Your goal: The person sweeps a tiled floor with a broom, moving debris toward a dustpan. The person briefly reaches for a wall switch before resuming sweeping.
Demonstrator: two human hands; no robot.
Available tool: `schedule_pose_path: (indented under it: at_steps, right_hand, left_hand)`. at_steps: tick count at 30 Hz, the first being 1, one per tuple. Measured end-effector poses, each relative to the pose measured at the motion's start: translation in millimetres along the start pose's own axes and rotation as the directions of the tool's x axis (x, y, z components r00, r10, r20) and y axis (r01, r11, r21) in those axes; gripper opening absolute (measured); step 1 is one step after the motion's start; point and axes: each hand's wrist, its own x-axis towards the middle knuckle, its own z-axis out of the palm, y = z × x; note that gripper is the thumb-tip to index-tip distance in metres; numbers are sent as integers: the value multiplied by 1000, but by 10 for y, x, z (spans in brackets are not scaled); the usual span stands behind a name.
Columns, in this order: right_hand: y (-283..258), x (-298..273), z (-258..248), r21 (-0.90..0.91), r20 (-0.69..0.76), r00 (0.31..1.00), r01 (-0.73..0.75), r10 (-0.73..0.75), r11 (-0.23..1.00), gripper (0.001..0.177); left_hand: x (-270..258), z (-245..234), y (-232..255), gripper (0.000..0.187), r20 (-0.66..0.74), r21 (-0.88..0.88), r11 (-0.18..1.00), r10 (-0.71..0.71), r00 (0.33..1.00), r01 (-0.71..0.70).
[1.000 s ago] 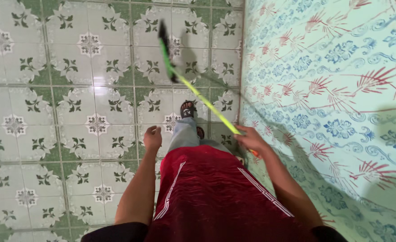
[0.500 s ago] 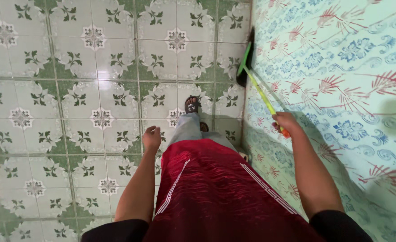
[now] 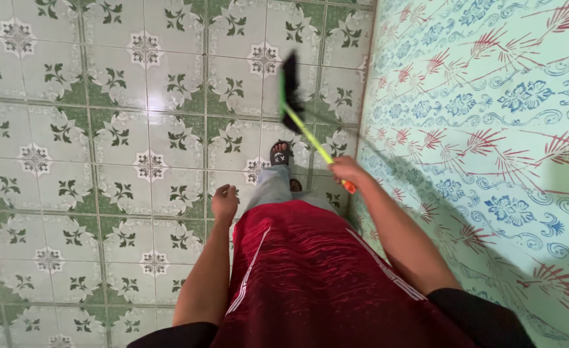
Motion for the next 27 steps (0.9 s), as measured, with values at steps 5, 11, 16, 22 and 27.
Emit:
schedule_pose_path:
  at_steps: [5,11,16,22,27]
  right_hand:
    - [-36,-151,300,78,51,987,147,-152,986,51]
    - [279,-1013,89,-327,-169,610,706,-774,628,51]
    - [394,-1763,-229,-31,-205,979,-6,-1,999,59]
    - [767,-1631,-434,59,-374,925,-55,73,997,55]
    - [1116,-941,-600,346,-286,948,-33,139,938,40]
  left_hand:
    - [116,20,59,50,26,-40,999,1,1000,0]
    - [213,12,96,50,-3,0,1000,16,1000,-16]
    - [176,-12,116,49,-16,50,998,49,999,-48]
    - [111,13,148,50,107,-60,995,-73,992,80]
    - [193,13,144,50,66,-114,993,-3,998,11]
